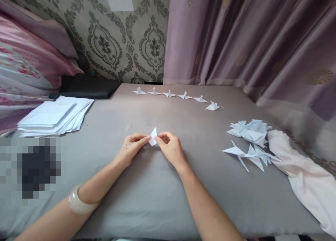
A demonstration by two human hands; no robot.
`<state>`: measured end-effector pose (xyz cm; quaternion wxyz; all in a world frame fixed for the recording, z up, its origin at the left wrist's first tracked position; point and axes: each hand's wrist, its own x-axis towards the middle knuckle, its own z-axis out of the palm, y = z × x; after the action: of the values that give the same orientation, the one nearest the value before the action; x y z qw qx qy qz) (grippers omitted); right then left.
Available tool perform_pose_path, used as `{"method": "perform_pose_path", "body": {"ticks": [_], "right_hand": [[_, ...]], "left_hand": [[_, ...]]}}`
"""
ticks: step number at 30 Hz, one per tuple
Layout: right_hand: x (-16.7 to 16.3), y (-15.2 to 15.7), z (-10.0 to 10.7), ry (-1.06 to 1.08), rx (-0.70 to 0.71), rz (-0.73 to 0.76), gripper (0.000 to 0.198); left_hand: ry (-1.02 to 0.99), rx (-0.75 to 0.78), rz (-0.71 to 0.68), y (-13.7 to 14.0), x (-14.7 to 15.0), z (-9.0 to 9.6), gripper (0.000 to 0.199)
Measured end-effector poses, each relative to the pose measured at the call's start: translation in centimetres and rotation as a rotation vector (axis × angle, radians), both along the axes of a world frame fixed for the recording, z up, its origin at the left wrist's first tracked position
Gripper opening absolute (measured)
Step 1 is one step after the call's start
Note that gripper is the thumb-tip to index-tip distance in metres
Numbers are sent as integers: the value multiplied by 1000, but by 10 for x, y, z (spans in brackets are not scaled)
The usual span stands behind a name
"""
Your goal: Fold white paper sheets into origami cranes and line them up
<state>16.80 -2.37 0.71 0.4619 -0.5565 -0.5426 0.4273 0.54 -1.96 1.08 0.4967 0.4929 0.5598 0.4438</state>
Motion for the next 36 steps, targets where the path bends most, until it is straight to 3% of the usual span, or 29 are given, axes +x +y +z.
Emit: {"method": "perform_pose_path", "body": {"ticks": [4, 10, 23, 30, 32, 36], "right_hand": [[-2, 1, -5, -233, 23, 48, 16], [-3, 5, -7, -529, 171, 54, 8], [-1, 5, -13, -495, 166, 78, 22], [-2, -4, -6, -608, 195, 170, 28], [-3, -5, -4, -611, 194, 168, 25], [-5, -3, -5, -584, 180, 147, 16]], "left_hand": [[295, 223, -29, 9, -1, -10, 16], [388, 279, -116, 16, -7, -13, 26], [442, 350, -287, 28, -18, -18, 10], [581, 228, -327, 23, -15, -1, 26], [586, 213, -304, 23, -14, 0, 20], [632, 325, -284, 23, -11, -5, 17]]}}
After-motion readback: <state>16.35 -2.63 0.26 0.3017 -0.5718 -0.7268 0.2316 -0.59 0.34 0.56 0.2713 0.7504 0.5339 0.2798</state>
